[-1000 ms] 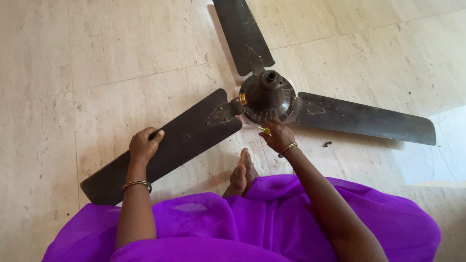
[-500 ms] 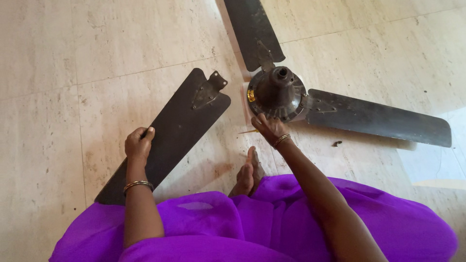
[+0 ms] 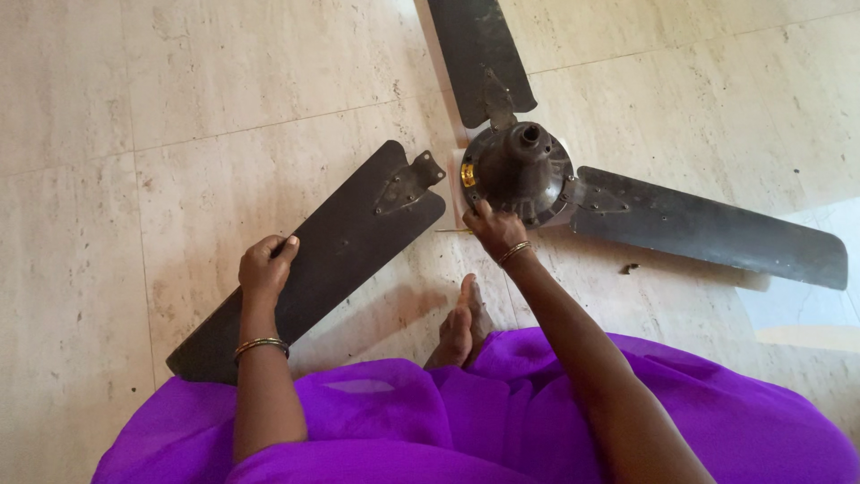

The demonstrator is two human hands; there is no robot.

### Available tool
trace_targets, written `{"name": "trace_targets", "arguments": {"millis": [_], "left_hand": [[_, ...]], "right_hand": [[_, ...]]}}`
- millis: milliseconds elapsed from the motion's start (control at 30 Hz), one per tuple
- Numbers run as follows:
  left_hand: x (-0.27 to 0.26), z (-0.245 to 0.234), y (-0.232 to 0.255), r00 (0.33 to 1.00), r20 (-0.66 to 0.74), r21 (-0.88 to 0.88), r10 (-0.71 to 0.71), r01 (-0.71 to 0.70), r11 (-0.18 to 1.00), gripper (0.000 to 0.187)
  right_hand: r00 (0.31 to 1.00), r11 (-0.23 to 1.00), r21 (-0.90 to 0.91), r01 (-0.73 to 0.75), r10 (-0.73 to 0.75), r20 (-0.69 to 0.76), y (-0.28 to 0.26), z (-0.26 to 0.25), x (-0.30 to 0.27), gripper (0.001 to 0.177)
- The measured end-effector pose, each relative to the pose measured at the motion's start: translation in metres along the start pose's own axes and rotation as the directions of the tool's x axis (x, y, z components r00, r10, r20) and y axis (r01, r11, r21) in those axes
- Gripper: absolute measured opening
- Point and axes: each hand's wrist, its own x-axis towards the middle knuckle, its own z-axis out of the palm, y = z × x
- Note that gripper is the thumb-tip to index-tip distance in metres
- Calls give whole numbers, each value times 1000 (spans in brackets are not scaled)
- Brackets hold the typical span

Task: The person sits on the floor and attaches fan blades to the motor housing of an electric fan. They use a screwdriver to tighten the screws securing each blade to the central hub.

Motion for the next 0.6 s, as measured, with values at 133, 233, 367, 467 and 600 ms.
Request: {"name": "trace_targets", "arguments": {"millis": [133,233,367,467,600], "left_hand": [[2,0,-4,997,39,21,-69,68,997,34],[3,-1,-6,996,48,33,-75,74,997,32],[6,0,-6,996,60,93,-60,54,994,33],[5,0,-8,995,78,113,-56,47,993,35],[6,-1,-8,990,91,104,-105,96,990,36]], "right_hand": [[993,997,-18,-74,75,96,-8,-1,10,16],[990,991,14,-131,130,51,-14,0,20,14],[979,979,-1,-206,206,5,-22,8,35,11],[959,959,-54,-279,281,41,-29,17,49,11],[939,942,-45,-332,334,83,-33,12,62,14]]}}
